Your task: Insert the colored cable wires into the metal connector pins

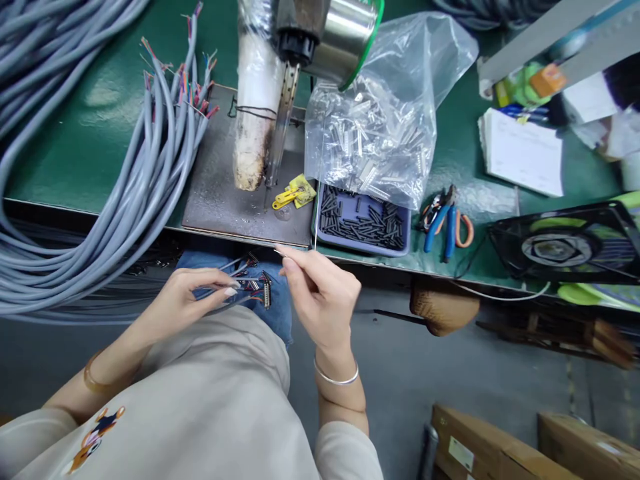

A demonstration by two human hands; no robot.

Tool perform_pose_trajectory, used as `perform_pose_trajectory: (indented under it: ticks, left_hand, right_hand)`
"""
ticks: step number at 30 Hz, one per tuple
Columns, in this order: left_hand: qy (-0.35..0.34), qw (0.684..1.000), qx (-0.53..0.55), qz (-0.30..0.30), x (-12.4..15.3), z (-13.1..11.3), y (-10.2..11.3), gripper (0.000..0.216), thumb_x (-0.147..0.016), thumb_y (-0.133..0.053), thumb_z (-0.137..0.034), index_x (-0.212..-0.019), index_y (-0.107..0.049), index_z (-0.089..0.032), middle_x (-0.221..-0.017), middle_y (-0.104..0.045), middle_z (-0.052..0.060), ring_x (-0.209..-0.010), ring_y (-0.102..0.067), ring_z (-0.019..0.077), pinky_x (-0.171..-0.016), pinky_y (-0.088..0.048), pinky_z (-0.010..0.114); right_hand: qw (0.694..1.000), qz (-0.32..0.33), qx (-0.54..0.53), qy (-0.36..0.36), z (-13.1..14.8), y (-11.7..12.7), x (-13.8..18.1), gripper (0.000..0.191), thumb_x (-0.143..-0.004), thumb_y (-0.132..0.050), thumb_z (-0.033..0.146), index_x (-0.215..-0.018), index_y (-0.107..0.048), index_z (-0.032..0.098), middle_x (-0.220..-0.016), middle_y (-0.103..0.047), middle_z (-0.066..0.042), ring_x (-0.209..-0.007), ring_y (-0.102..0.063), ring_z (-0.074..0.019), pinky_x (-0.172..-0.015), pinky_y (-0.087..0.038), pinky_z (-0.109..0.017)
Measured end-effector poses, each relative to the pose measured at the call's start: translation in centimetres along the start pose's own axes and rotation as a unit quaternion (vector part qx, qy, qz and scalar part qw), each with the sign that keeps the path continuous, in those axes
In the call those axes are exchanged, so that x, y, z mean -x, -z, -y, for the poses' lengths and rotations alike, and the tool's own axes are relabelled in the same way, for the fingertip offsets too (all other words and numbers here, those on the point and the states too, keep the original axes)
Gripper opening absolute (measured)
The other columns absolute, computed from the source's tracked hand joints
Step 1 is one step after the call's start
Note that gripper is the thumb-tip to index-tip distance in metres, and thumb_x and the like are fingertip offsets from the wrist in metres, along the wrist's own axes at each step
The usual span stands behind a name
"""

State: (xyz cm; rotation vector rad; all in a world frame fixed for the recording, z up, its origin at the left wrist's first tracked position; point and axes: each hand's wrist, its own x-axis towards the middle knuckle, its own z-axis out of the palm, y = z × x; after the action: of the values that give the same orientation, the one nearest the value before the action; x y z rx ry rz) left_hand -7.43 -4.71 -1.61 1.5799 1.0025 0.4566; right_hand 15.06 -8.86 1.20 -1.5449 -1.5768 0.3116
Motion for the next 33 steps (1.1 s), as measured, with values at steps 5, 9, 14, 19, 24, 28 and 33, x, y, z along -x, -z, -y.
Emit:
perform_pose_trajectory:
  ticks: [5, 9, 14, 19, 24, 28, 33]
  left_hand:
    - [-0.13, 0.953, -0.138, -0.236, -0.4, -1.9, 3.4, 0.014, -0.097, -0.064, -0.027, -0.093, -0.076, -0.022, -0.095, -0.079, 0.005, -0.09, -0.071, 0.0213, -0.09, -0.054, 0.036]
    - [-0.117, 0.847, -0.357, -0.377, -2.0, -3.1, 6.8, 0.021, -0.097, -0.064, -0.036, -0.111, -0.073, -0.023, -0.112, -0.072, 0.007, -0.115, -0.063, 0.0291, -0.099, -0.05, 0.044]
    - [-0.056, 0.831, -0.478, -0.281, -1.7, -2.3, 7.4, 0.033, -0.1, -0.052, -0.03, -0.122, -0.069, -0.012, -0.095, -0.071, 0.011, -0.093, -0.07, 0.0298, -0.08, -0.052, 0.038]
    - [-0.112, 0.834, -0.44, -0.314, 2.0, -0.3, 7.2, 0.039, -0.102, -0.053, -0.031, -0.137, -0.065, -0.017, -0.099, -0.072, 0.01, -0.089, -0.07, 0.0251, -0.079, -0.05, 0.033]
    - [-0.072, 0.817, -0.451, -0.352, 1.8, 0.7, 7.1, 0.042, -0.099, -0.059, -0.035, -0.138, -0.065, -0.021, -0.096, -0.07, 0.009, -0.083, -0.066, 0.0252, -0.073, -0.045, 0.034]
    - [-0.14, 0.786, -0.446, -0.405, -0.1, -0.9, 5.0, 0.026, -0.096, -0.065, -0.033, -0.119, -0.074, -0.024, -0.104, -0.071, 0.012, -0.096, -0.065, 0.0295, -0.086, -0.047, 0.041]
    - [-0.182, 0.835, -0.439, -0.278, -4.2, -2.3, 1.3, 0.021, -0.097, -0.061, -0.036, -0.096, -0.073, -0.018, -0.094, -0.071, 0.011, -0.091, -0.063, 0.0282, -0.083, -0.049, 0.04]
  right_hand:
    - [0.998, -0.049, 0.017, 0.046, 1.0, 1.1, 0.0, 0.025, -0.097, -0.066, 0.02, -0.117, -0.078, 0.031, -0.084, -0.081, -0.001, -0.063, -0.071, -0.0137, -0.055, -0.053, -0.026]
    - [0.991, -0.08, 0.035, 0.097, 1.6, 1.5, 0.3, 0.029, -0.096, -0.067, 0.022, -0.121, -0.076, 0.034, -0.071, -0.076, 0.002, -0.054, -0.067, -0.014, -0.048, -0.049, -0.027]
    - [0.985, -0.097, 0.079, 0.118, 1.1, 1.5, 0.9, 0.023, -0.098, -0.064, 0.033, -0.117, -0.078, 0.031, -0.061, -0.068, 0.002, -0.043, -0.057, -0.0135, -0.042, -0.042, -0.03]
    - [0.985, -0.107, 0.065, 0.122, 0.2, 1.6, 0.6, 0.024, -0.097, -0.066, 0.027, -0.117, -0.078, 0.033, -0.056, -0.063, 0.004, -0.042, -0.052, -0.0121, -0.042, -0.041, -0.028]
    - [0.985, -0.113, 0.027, 0.128, -0.3, 1.6, 0.4, 0.031, -0.094, -0.069, 0.021, -0.12, -0.077, 0.035, -0.057, -0.063, 0.005, -0.043, -0.052, -0.0114, -0.044, -0.04, -0.027]
    - [0.984, -0.12, 0.02, 0.13, -0.4, 1.5, 0.3, 0.028, -0.095, -0.067, 0.023, -0.118, -0.077, 0.035, -0.057, -0.064, 0.005, -0.042, -0.053, -0.0115, -0.043, -0.039, -0.027]
    - [0.979, -0.134, 0.03, 0.15, 0.2, 1.7, 0.1, 0.024, -0.098, -0.064, 0.025, -0.116, -0.078, 0.033, -0.062, -0.069, 0.003, -0.041, -0.054, -0.0113, -0.043, -0.042, -0.027]
